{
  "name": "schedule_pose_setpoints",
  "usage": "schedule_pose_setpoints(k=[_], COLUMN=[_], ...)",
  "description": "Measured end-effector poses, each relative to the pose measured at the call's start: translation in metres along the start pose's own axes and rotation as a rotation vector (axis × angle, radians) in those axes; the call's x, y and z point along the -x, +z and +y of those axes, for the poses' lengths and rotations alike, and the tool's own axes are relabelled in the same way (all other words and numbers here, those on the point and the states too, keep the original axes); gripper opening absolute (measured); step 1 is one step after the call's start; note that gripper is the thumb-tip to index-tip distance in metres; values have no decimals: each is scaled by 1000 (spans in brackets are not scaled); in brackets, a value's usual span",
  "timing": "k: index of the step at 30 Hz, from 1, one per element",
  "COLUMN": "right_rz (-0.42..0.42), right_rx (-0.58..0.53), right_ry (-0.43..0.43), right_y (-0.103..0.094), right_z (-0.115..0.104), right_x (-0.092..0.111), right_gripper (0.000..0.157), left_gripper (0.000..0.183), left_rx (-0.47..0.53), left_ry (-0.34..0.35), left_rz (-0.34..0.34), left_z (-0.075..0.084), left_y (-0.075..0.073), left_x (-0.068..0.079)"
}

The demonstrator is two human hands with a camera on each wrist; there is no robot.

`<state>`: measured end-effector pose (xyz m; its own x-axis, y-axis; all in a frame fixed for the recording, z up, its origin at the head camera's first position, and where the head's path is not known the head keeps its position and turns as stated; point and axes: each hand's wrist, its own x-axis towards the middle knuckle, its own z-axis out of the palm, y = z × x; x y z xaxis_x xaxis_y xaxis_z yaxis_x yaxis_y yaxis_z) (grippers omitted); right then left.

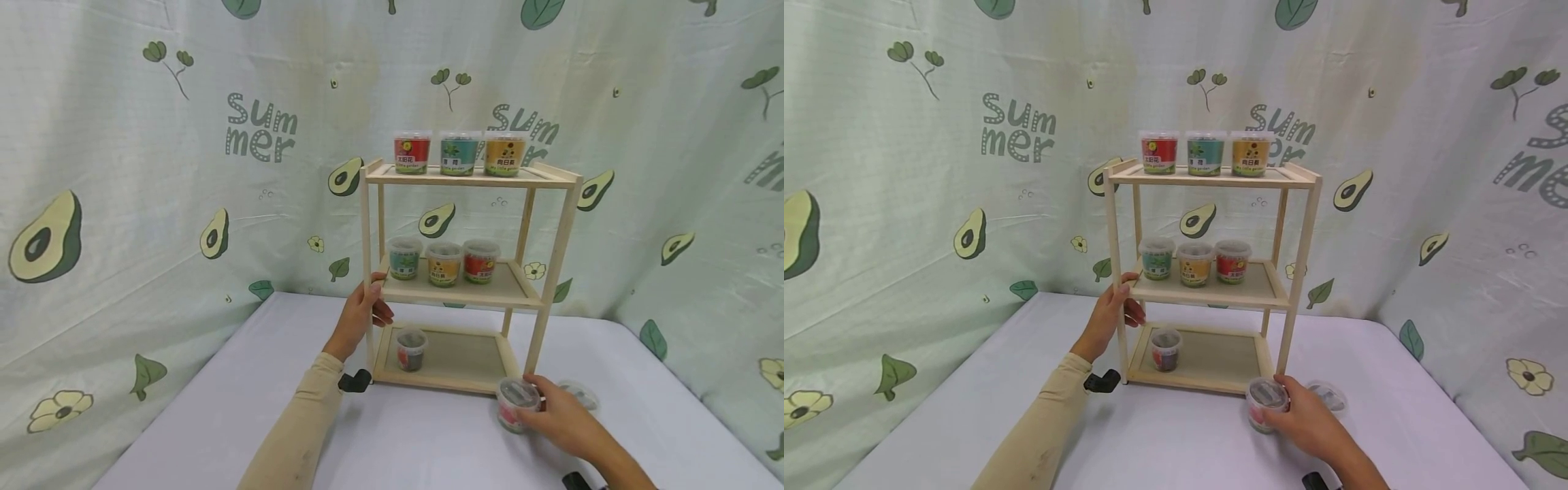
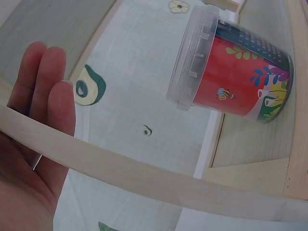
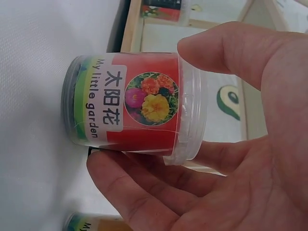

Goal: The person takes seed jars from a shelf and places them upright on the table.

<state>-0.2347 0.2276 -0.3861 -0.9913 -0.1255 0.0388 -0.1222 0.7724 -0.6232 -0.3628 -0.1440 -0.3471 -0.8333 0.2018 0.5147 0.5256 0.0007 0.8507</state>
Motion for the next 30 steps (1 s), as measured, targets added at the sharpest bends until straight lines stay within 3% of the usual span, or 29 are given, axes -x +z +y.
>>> schedule_pose_setpoints(k=[13,18,30], right_rz=[-3,20,69], right_rx=[35,80,54], right_ry=[26,-26,-60], right_y=[-2,-3,-6], right_z=[-2,-3,-5], right_x=[3,5,7], right_gripper=[81,80,64], left_gripper=[55,52,52], left_rx=[-8,-5,-13], left_ry=[1,3,-1], left_rz=[8,13,16], left_z=[-3,-2,-1], left_y=[0,0,1], left_x=[2,2,2])
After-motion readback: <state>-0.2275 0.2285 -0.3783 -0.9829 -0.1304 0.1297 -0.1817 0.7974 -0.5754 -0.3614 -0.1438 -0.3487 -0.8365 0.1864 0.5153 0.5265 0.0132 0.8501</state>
